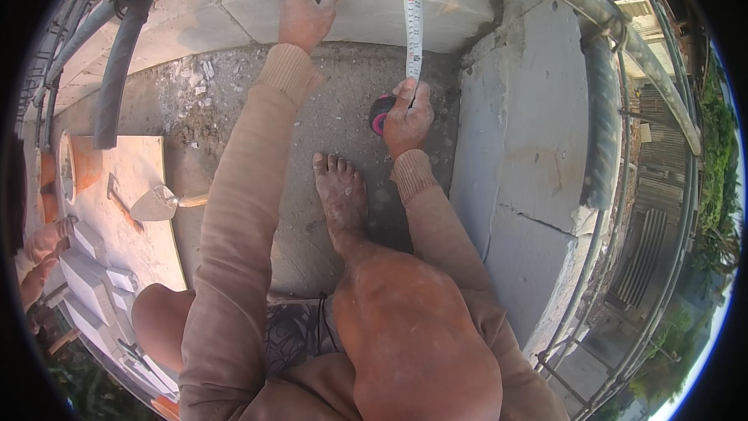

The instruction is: The person uses a measuring tape to check distances on a construction wall, marks locations, and applies wet mortar with a trowel to secure blocks and reinforcement rods.

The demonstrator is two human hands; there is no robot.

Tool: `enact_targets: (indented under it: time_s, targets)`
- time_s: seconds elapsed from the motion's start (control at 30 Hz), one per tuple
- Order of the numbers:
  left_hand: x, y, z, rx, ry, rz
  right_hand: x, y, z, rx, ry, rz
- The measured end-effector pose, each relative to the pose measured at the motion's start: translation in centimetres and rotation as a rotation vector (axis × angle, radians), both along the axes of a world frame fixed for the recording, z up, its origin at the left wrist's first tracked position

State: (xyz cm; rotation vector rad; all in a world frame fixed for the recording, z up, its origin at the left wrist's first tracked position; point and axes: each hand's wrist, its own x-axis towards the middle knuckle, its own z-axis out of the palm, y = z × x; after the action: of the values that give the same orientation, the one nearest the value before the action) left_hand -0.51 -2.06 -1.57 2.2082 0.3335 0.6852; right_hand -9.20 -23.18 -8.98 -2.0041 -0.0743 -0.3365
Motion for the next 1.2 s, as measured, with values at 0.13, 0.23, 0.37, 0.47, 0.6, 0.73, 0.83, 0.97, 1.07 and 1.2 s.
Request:
enact_targets:
  time_s: [0.13, 0.23, 0.37, 0.47, 0.6, 0.73, 0.83, 0.97, 1.07, 1.2]
  targets:
    - [-0.1, 0.0, 0.1, -0.016, 0.021, -0.005, 0.0, 0.0, 0.0, 0.009, 0.007, 0.002]
    - [-0.1, 0.0, 0.0, -0.019, -0.006, -0.008, 0.0, 0.0, -0.1, 0.014, 0.007, 0.002]
    - [0.0, 0.1, -0.1, -0.029, 0.007, -0.009, 0.0, 0.0, 0.0, 0.007, 0.005, 0.0]
    - [0.0, 0.2, -0.2, -0.016, 0.011, -0.007, 0.0, 0.0, 0.0, 0.002, 0.01, -0.001]
    - [-0.2, 0.0, 0.2, 0.035, 0.008, -0.003, 0.0, 0.0, 0.1, -0.011, 0.008, -0.002]
    - [-0.1, 0.0, 1.7, -0.004, 0.051, -0.051, 0.0, 0.0, 0.0, -0.015, 0.005, 0.002]
    - [0.5, 0.2, 3.4, 0.057, 0.251, -0.028, -0.1, 0.0, -0.2, -0.007, 0.01, 0.005]
    - [0.9, 0.6, 5.0, 0.07, 0.289, -0.047, -0.1, 0.1, -0.3, 0.026, 0.006, 0.005]
    - [1.1, 0.8, 5.1, 0.078, 0.29, -0.069, 0.0, 0.2, -0.3, 0.048, -0.002, -0.005]
    - [1.7, 0.9, 4.2, 0.131, 0.206, -0.017, 0.0, 0.2, -0.3, 0.046, -0.022, 0.0]
